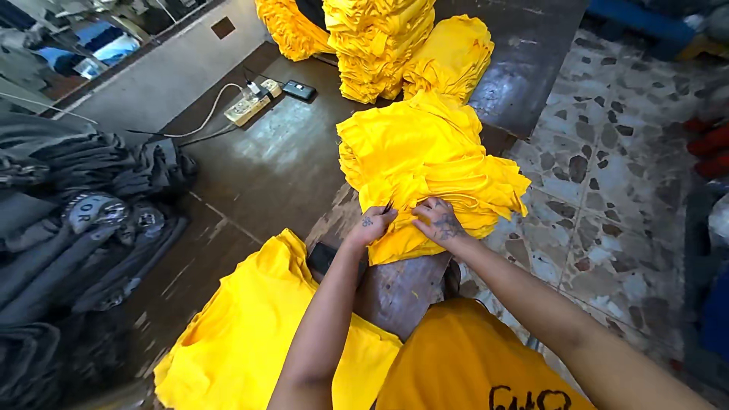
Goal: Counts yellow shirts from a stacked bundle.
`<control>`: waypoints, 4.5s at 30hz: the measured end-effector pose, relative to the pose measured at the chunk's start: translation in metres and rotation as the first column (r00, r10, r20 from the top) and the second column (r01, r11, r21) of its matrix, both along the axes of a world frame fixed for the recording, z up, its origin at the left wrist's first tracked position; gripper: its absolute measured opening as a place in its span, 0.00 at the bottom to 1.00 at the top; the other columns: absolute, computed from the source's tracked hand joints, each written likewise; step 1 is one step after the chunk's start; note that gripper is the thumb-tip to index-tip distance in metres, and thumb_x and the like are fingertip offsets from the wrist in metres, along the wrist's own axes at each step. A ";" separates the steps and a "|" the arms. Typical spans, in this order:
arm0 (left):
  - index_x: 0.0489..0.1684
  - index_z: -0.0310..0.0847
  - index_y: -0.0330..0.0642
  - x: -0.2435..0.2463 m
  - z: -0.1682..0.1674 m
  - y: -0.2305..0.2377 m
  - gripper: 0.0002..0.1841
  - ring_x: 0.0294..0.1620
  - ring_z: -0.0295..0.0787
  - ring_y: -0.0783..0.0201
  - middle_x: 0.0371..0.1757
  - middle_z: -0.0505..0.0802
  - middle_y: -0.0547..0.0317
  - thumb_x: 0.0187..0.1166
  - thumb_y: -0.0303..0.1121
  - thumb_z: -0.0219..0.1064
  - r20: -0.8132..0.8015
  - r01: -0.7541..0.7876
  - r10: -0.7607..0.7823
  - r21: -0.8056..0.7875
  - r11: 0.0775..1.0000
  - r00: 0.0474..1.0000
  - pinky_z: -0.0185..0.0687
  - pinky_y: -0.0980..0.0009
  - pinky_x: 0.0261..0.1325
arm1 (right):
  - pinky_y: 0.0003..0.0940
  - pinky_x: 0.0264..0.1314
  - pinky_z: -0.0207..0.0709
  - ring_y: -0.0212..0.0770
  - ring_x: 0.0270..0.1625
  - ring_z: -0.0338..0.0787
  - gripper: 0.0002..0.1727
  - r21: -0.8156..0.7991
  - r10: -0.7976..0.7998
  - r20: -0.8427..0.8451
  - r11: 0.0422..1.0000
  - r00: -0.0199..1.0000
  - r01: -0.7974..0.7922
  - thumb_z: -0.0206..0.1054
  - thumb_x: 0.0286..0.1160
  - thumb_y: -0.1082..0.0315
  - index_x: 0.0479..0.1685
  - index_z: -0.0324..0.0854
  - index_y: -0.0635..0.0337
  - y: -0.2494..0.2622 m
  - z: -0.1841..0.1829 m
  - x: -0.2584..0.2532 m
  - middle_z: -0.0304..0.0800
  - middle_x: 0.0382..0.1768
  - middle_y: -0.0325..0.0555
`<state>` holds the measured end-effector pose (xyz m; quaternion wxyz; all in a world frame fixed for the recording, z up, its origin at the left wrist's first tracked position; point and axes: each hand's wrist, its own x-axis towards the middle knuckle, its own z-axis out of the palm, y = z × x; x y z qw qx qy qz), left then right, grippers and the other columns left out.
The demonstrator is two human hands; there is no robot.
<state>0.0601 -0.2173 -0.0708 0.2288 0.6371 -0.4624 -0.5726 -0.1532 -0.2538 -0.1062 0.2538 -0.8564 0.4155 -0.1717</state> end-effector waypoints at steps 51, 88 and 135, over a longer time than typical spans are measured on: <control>0.51 0.85 0.34 -0.005 0.052 -0.046 0.16 0.50 0.90 0.43 0.45 0.92 0.40 0.89 0.40 0.58 0.473 0.059 0.133 -0.369 0.927 0.871 0.80 0.37 0.57 | 0.74 0.76 0.66 0.72 0.79 0.75 0.20 -0.237 0.110 -0.108 0.962 0.988 -0.133 0.63 0.82 0.64 0.70 0.85 0.53 0.009 0.004 -0.019 0.81 0.72 0.68; 0.73 0.80 0.36 -0.031 0.007 0.005 0.23 0.74 0.81 0.36 0.70 0.86 0.33 0.84 0.39 0.65 0.535 0.477 -0.407 0.008 0.879 0.740 0.70 0.37 0.76 | 0.66 0.78 0.64 0.67 0.70 0.83 0.14 0.056 0.127 -0.084 0.991 0.988 -0.123 0.61 0.80 0.67 0.49 0.90 0.64 0.017 0.015 -0.050 0.89 0.60 0.64; 0.77 0.72 0.41 0.006 0.044 0.005 0.25 0.59 0.89 0.40 0.63 0.88 0.39 0.82 0.37 0.66 0.523 0.248 -0.114 -0.194 0.949 0.845 0.80 0.36 0.61 | 0.37 0.60 0.81 0.38 0.50 0.89 0.10 0.495 0.029 0.231 0.857 0.972 -0.143 0.59 0.88 0.70 0.51 0.84 0.67 -0.047 0.044 -0.003 0.90 0.46 0.52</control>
